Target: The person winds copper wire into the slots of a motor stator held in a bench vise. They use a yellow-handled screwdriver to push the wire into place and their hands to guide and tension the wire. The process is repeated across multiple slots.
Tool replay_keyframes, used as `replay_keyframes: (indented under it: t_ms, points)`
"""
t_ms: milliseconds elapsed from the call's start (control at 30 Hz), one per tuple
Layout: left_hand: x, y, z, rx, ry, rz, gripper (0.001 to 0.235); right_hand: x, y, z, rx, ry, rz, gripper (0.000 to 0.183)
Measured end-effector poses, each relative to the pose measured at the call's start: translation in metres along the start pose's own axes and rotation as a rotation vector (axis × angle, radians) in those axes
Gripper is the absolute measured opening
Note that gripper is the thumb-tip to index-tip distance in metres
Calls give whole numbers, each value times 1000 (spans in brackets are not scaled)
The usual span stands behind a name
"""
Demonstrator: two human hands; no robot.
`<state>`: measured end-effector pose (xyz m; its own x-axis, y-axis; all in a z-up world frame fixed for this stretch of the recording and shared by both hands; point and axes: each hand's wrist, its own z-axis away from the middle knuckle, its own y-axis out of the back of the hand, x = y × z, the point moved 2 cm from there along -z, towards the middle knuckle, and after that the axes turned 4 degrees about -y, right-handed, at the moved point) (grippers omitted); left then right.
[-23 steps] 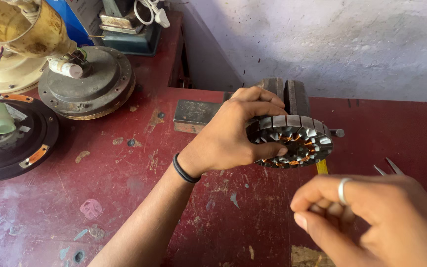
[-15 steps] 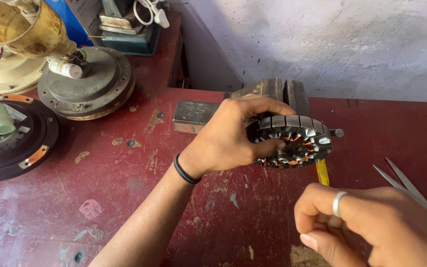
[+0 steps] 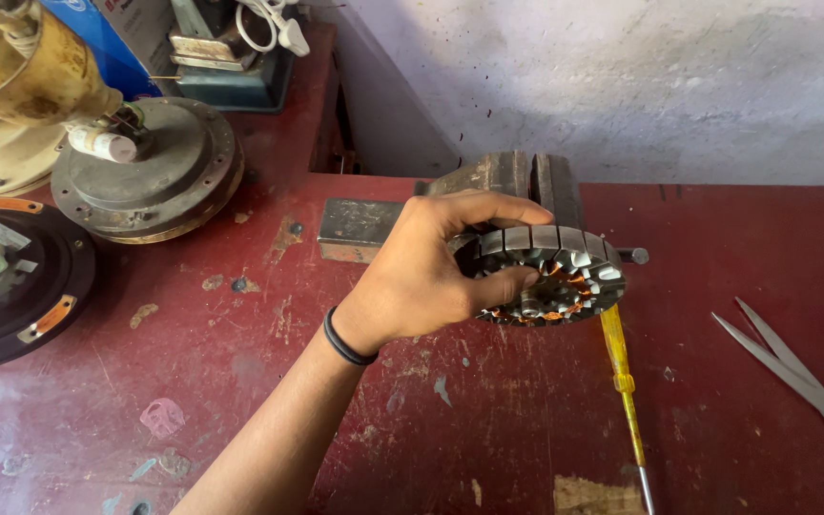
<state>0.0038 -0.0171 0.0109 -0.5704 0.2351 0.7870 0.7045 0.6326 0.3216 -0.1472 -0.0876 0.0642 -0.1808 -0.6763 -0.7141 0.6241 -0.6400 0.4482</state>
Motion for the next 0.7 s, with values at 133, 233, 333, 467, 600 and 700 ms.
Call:
replay_keyframes:
  t_ms: [133,233,333,467,600,700]
  points:
    - [-5,0,1,0,50,-4,47,-12,14,-2,132,-277,35,21]
    - [-5,1,1,-22,-45,58,47,-9,41,9,341,-727,142,26]
    - [-10,4,3,-69,46,196,52,4,55,6,578,-928,163,31]
    - [-12,6,2,-67,43,212,56,30,51,-3,814,-632,29,30]
    - [-10,6,2,-37,2,182,50,47,49,-8,784,-474,-2,21]
    - [-12,3,2,-13,-12,167,50,60,42,0,498,-786,-4,19]
